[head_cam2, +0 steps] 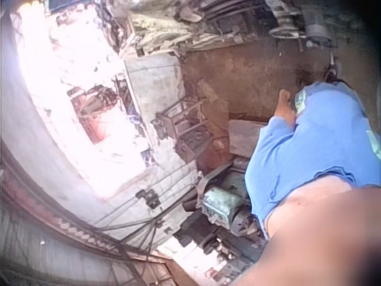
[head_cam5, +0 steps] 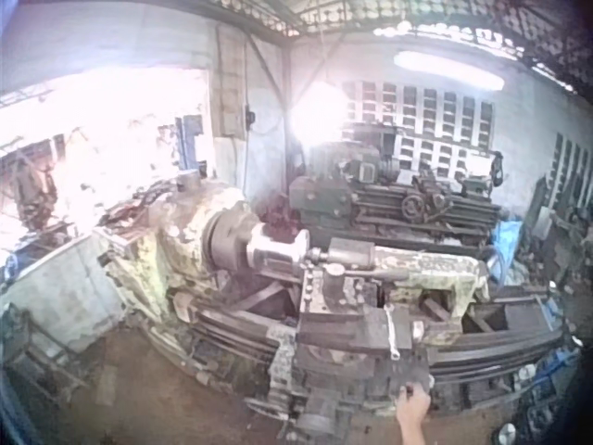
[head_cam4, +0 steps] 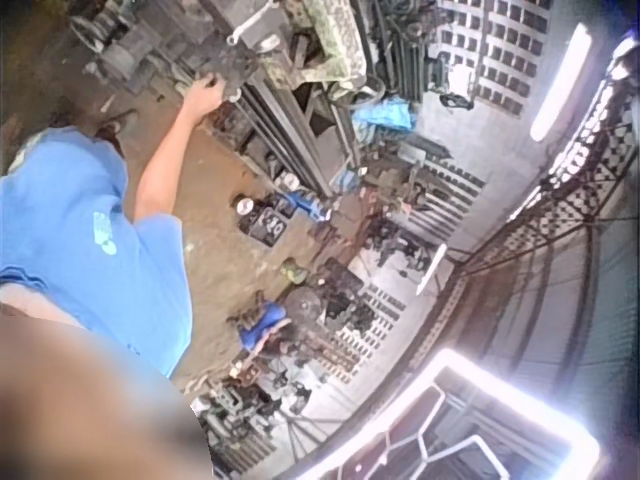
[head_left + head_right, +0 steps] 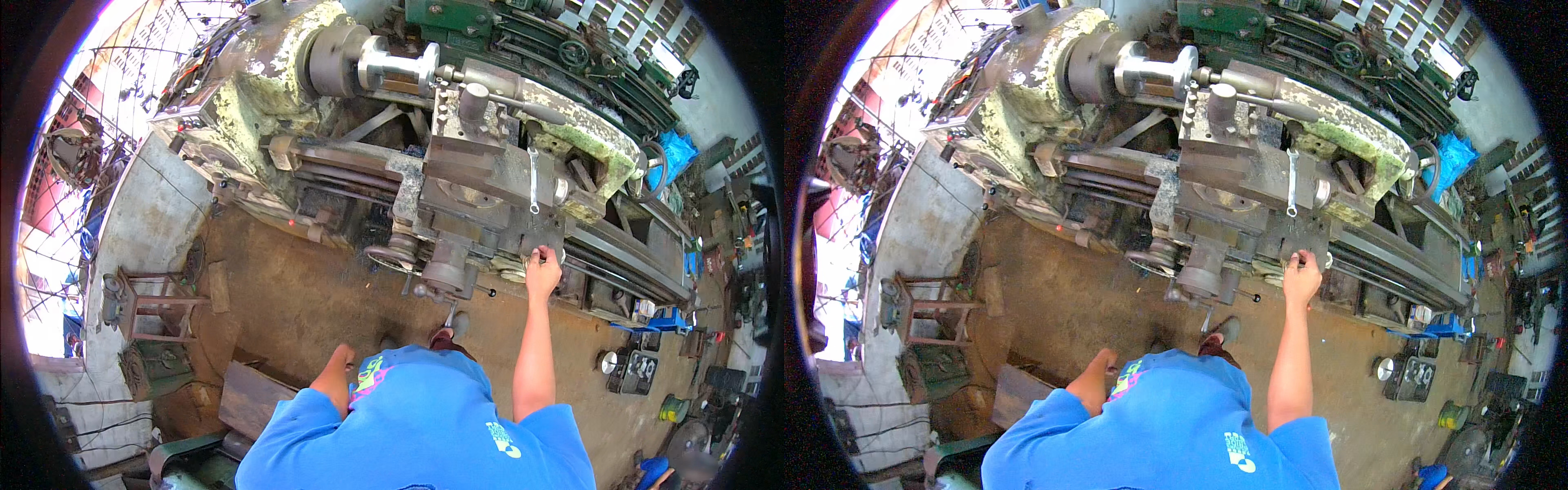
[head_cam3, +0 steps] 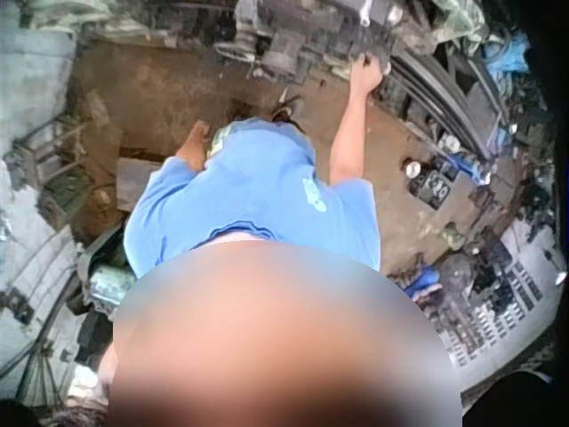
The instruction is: The person operates a metal lathe, turning the handwheels to advance the tool carriage and adjust the cutting tool position against a rotating cylindrical workpiece. The person repeatedly moves the tool along the workpiece and retracts it, performing multiple passes.
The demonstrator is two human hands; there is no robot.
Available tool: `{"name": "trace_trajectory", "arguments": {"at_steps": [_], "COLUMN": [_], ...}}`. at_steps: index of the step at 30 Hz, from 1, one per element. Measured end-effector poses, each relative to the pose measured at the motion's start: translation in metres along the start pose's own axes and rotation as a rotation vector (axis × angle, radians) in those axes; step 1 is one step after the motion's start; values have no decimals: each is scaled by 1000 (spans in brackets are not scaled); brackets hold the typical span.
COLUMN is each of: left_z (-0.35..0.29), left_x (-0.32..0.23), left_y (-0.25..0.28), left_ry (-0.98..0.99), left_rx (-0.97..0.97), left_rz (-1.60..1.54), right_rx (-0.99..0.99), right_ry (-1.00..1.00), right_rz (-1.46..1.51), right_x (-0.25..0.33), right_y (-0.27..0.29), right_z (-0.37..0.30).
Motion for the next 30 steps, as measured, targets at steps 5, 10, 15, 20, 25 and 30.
{"name": "trace_trajectory", "arguments": {"at_steps": [5,10,15,20,25,30], "left_z": [7,-22,-44,-67,-78,-62], "left_x": [63,33,-43,-98,-101,-75], "left_y": [25,40,13,-12,-20,-9], "left_ry": [-110,-258,-420,-535,-496,-464], "left_rx": [-83,-160,-21,18,47,-47], "left_rz": [-405,-487,-675,-443,-437,-311], "right_rx": [-3,19,32,25,2,10], "right_ry": [-26,-57,-67,-67,-79,-92], "right_rz": [-3,-33,-33,-30,-13,11], "right_x": [0,3,2,-5,-7,-5], "right_y": [-1,2,2,-2,-2,-1], "right_z": [1,0,0,1,0,0]}}
Point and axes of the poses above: each hand's wrist, its own z-axis towards the middle knuckle, its own y-axis out of the back of the hand, x = y × z, the point moved 7 cm from there along z, towards the middle knuckle, and after that the axes turned 10 degrees about -z, right-handed, at the moved point
